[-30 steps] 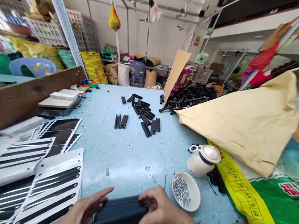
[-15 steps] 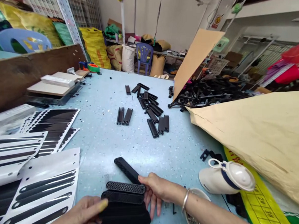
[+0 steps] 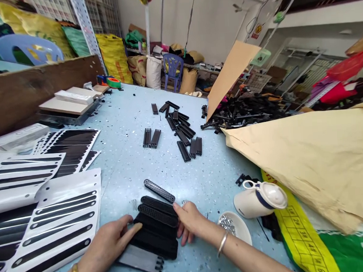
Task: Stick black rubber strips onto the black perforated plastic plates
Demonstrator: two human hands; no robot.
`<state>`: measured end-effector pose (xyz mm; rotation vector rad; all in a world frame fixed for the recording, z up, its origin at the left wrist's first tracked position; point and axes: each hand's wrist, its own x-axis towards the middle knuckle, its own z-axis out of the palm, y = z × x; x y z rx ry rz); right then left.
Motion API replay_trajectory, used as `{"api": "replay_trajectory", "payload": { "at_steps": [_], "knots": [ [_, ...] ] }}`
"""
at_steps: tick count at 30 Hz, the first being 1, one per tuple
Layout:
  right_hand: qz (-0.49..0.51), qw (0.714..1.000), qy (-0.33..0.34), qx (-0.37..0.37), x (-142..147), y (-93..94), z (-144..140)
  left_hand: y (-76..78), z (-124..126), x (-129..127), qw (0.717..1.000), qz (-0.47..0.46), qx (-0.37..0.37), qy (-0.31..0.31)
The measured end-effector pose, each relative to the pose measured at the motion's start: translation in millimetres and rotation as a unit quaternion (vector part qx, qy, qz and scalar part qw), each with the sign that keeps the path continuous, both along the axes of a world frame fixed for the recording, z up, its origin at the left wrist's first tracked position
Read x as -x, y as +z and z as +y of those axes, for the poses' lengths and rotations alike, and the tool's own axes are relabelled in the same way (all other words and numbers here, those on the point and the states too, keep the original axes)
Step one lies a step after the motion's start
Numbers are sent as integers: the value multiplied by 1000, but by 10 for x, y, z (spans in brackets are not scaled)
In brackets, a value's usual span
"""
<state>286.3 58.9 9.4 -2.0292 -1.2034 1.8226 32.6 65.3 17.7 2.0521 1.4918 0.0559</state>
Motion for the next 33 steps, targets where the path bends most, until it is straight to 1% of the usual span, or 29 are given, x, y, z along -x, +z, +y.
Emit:
{"api": "replay_trajectory", "payload": {
  "at_steps": [3, 6, 9, 11, 13, 15, 16, 19, 21, 22, 24, 26, 27, 28, 30, 33],
  "knots": [
    [-62, 997, 24, -39, -22, 52, 90, 78, 30, -46, 998, 52, -39, -26],
    [-122, 985, 35, -118, -104, 166, 74, 124, 62, -62, 996, 62, -57, -27],
    [-174, 962, 42, -205, -131, 269, -117, 115, 71, -60, 995, 70, -67, -20],
    [-203, 946, 52, -248, -82, 271, -300, 90, 73, -55, 995, 72, -73, -13],
    [-234, 923, 64, -299, 8, 202, -463, 62, 87, -46, 994, 66, -80, -11],
    [-261, 900, 58, -343, 110, 80, -565, 35, 122, -31, 995, 53, -85, -21],
    [-269, 893, 48, -357, 154, 8, -592, 23, 148, -23, 995, 46, -86, -29],
    [-274, 883, 7, -381, 237, -196, -624, -10, 232, 5, 995, 25, -81, -54],
    [-278, 866, -11, -416, 256, -296, -645, -24, 265, 21, 995, 10, -78, -66],
    [-282, 853, -13, -440, 259, -330, -660, -26, 270, 28, 994, 1, -78, -71],
    [-293, 812, 1, -505, 266, -361, -691, -18, 268, 36, 994, -15, -80, -75],
    [-302, 773, 39, -557, 278, -349, -699, 7, 268, 32, 994, -29, -82, -72],
    [-303, 762, 59, -569, 284, -330, -688, 23, 277, 23, 994, -33, -82, -70],
    [-304, 759, 75, -572, 288, -306, -667, 38, 293, 10, 994, -37, -80, -67],
    [-301, 767, 92, -560, 280, -249, -611, 65, 339, -25, 994, -41, -79, -60],
    [-297, 781, 80, -544, 226, -159, -588, 92, 378, -52, 995, -46, -84, -37]
  ]
}}
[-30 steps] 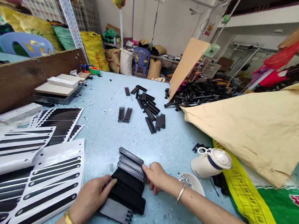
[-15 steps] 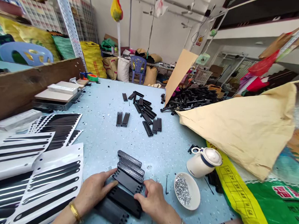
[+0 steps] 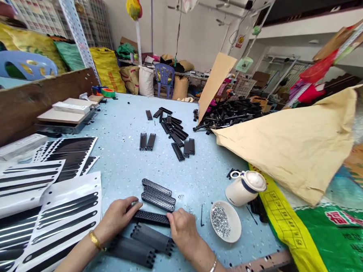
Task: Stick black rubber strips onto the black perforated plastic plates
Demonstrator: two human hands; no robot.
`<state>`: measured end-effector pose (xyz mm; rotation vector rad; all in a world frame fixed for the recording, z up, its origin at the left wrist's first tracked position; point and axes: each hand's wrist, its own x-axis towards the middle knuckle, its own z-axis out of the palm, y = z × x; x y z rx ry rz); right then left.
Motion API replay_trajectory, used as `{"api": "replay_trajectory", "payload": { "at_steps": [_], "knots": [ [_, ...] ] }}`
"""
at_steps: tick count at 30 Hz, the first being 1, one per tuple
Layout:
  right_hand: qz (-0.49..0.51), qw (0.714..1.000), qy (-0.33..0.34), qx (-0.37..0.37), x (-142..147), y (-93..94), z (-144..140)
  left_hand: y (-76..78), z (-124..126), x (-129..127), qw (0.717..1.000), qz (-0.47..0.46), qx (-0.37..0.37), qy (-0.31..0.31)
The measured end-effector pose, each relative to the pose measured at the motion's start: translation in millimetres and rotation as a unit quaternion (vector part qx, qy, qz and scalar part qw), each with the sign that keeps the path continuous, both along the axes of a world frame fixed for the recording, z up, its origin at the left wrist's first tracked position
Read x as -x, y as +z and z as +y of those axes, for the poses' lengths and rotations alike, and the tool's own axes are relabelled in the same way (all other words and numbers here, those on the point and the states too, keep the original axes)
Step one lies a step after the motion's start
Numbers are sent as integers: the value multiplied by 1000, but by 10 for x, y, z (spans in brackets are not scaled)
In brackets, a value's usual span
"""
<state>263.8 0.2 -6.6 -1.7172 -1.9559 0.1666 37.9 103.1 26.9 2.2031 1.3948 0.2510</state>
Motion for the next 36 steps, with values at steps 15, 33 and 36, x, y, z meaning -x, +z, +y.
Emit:
{"api": "replay_trajectory", "payload": {
  "at_steps": [15, 33, 36],
  "knots": [
    [94, 995, 25, 25, 78, -46, -515, -40, -753, 566, 998, 1, 30, -59],
    [215, 973, -88, -9, -46, 223, 444, 37, -224, 142, 982, -145, -56, 110],
    [224, 973, -62, 8, 39, 186, 726, 5, 179, -67, 972, -198, -55, 111]
  ]
}}
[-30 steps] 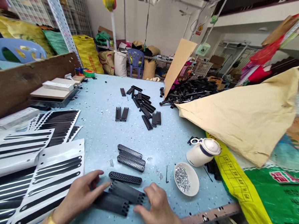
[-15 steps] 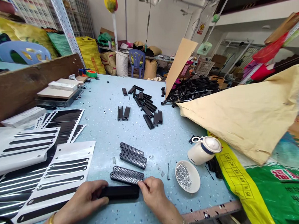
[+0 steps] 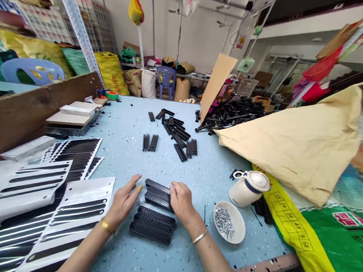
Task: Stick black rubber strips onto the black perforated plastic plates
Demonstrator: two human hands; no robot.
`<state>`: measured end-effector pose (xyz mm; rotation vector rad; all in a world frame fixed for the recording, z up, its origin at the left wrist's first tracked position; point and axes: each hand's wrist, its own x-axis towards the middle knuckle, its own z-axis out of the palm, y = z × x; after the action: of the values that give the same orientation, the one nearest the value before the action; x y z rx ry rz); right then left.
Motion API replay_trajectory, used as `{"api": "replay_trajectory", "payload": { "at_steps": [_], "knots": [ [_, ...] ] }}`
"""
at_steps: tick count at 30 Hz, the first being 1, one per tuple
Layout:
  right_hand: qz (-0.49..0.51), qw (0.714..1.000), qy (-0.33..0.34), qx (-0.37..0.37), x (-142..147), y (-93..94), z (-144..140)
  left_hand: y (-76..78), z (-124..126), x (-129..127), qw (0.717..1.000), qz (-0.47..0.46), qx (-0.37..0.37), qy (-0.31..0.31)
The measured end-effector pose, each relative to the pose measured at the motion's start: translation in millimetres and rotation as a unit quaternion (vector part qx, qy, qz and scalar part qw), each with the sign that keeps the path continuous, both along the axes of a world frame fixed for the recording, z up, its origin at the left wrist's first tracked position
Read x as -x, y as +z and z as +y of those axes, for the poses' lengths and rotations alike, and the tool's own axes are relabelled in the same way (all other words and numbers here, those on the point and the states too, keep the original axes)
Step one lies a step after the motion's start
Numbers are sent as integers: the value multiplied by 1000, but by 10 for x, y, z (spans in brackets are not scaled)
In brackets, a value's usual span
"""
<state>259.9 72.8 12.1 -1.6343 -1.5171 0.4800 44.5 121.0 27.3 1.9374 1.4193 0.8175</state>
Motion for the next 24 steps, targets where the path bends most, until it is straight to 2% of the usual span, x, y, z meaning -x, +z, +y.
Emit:
{"api": "replay_trajectory", "payload": {
  "at_steps": [3, 5, 7, 11, 14, 19, 24],
  "knots": [
    [17, 1000, 12, 16, 13, -41, 28, -52, 221, -159, 998, -28, 26, -45],
    [34, 999, -2, 19, -15, -56, -99, -76, 170, -179, 995, -45, 42, -76],
    [54, 998, -24, 17, -30, -71, -292, -96, -7, -138, 993, -62, 54, -84],
    [108, 993, -56, 8, 79, -161, -669, -154, -445, -30, 992, -94, 72, -35],
    [98, 993, -72, -15, 226, -287, -833, -197, -647, -28, 990, -117, 83, 12],
    [82, 990, -106, -39, 332, -443, -930, -169, -753, -99, 983, -152, 88, 42],
    [113, 986, -118, -20, 287, -430, -974, -115, -840, -123, 979, -174, 94, 52]
  ]
}}
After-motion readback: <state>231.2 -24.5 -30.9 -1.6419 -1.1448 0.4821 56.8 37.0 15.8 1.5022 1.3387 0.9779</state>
